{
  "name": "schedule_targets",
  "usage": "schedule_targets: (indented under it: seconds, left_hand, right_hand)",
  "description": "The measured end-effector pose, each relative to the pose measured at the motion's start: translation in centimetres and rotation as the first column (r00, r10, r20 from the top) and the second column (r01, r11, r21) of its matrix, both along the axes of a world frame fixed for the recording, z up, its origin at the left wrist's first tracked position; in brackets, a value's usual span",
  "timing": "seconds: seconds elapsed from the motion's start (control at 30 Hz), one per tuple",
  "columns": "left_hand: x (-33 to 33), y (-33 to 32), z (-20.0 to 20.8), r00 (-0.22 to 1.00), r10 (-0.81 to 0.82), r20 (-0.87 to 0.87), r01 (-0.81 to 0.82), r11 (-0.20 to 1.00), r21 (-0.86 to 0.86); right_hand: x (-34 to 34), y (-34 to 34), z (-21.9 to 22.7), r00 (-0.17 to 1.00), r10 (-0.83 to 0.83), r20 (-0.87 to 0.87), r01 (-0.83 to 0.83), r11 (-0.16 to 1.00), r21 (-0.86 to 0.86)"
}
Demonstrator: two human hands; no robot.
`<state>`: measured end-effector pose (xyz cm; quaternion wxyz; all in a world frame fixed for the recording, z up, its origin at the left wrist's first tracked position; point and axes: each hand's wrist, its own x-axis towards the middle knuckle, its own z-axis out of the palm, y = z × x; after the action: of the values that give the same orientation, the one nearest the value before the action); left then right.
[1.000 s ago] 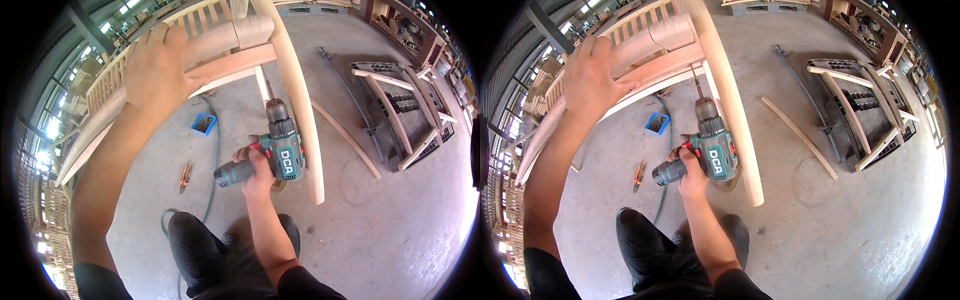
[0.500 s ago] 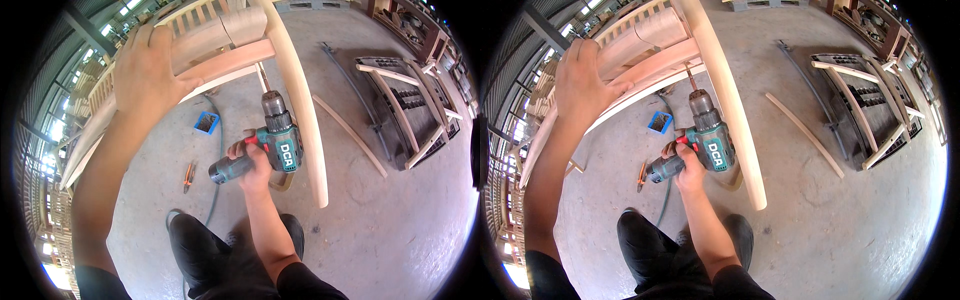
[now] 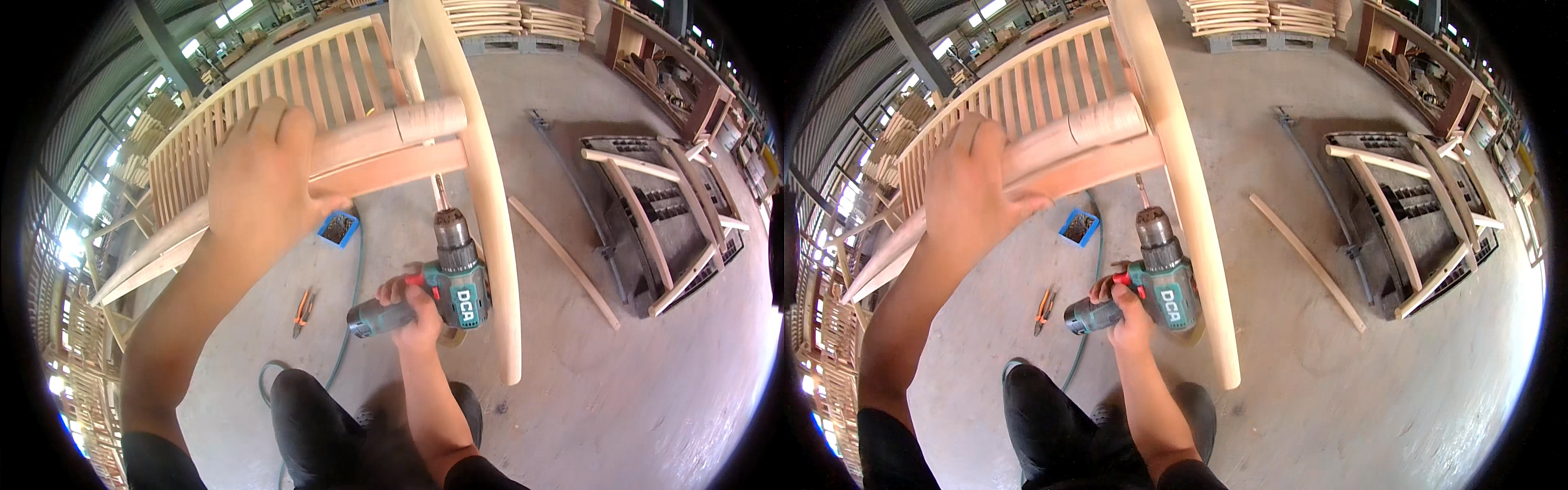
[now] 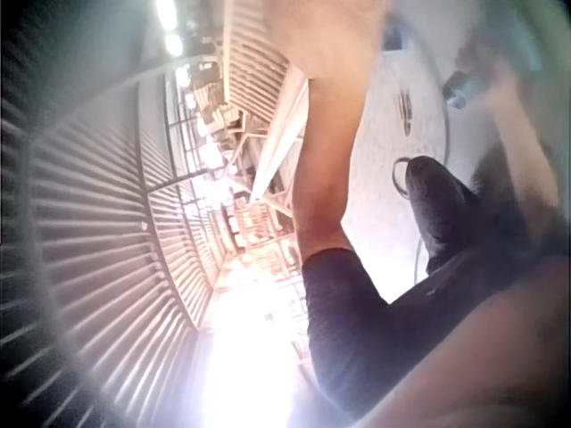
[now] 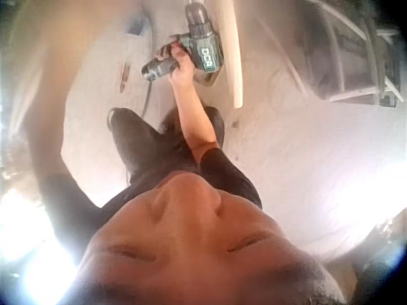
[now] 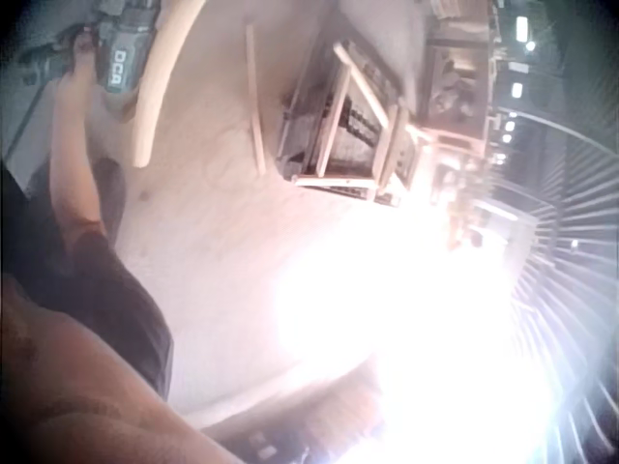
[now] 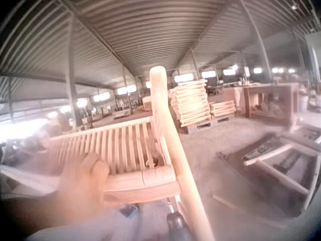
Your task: The person assembles a wooden chair in a workshop. They use a cordless drill to drive screws into the chair frame, securing the legs and backrest slats. The person also uses a metal pipe clamp to hold the chair components together during the assembly process.
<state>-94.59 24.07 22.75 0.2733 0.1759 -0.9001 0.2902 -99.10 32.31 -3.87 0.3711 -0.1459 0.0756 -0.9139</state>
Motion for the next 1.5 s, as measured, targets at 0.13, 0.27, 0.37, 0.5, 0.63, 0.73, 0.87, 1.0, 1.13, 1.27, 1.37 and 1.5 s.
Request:
schedule_targets:
  seconds: [0.13,0.27,0.37,0.5,0.63,0.73,0.87,1.0,1.13,1.27,1.37,1.5]
  left_hand:
    - [-0.4,0.0,2.8,0.969,-0.167,0.18,0.13,0.971,0.2]
    - [-4.4,-1.8,3.8,0.946,-0.302,0.115,0.162,0.751,0.64]
    - [-9.5,-2.4,4.0,0.952,-0.299,0.064,0.074,0.426,0.902]
    - [-14.6,-2.5,3.4,0.966,-0.253,0.044,0.062,0.395,0.917]
    - [-16.3,-5.1,3.2,0.986,-0.165,-0.019,0.088,0.425,0.901]
    - [-16.1,-5.4,3.8,0.992,0.02,-0.123,0.119,0.139,0.983]
    - [-17.8,-5.9,3.9,0.994,0.056,-0.098,0.101,-0.043,0.994]
    - [-19.9,-8.0,3.2,0.997,0.065,-0.052,0.056,-0.062,0.997]
    - [-20.8,-9.5,2.7,0.997,-0.061,-0.056,0.052,-0.078,0.996]
    - [-20.7,-9.1,2.9,0.994,-0.061,-0.094,0.096,0.031,0.995]
    - [-20.7,-9.0,2.7,0.989,-0.083,-0.119,0.124,0.056,0.991]
    - [-21.0,-8.6,2.6,0.985,-0.107,-0.138,0.144,0.059,0.988]
  right_hand:
    - [-0.1,0.1,-0.9,0.999,0.01,-0.033,-0.01,1.0,0.009]
    - [-0.2,0.0,-1.1,0.999,-0.017,-0.052,0.017,1.0,0.01]
    - [-0.4,-0.4,-1.1,0.996,-0.042,-0.079,0.042,0.999,-0.005]
    - [-0.7,-0.9,-0.1,0.99,-0.072,-0.117,0.071,0.997,-0.011]
    - [-1.6,-1.5,0.7,0.988,-0.108,-0.108,0.111,0.994,0.021]
    - [-2.1,-1.8,1.2,0.985,-0.122,-0.119,0.128,0.991,0.046]
    - [-2.8,-2.7,1.1,0.978,-0.149,-0.143,0.159,0.985,0.062]
    - [-2.2,-3.4,1.7,0.993,-0.082,-0.082,0.087,0.994,0.06]
    - [-3.1,-3.8,2.0,0.99,-0.098,-0.099,0.105,0.992,0.07]
    - [-3.0,-3.6,2.7,0.992,-0.093,-0.089,0.105,0.985,0.138]
    - [-3.1,-3.9,1.8,0.985,-0.119,-0.122,0.137,0.978,0.157]
    - [-3.2,-3.7,1.1,0.982,-0.135,-0.134,0.155,0.976,0.151]
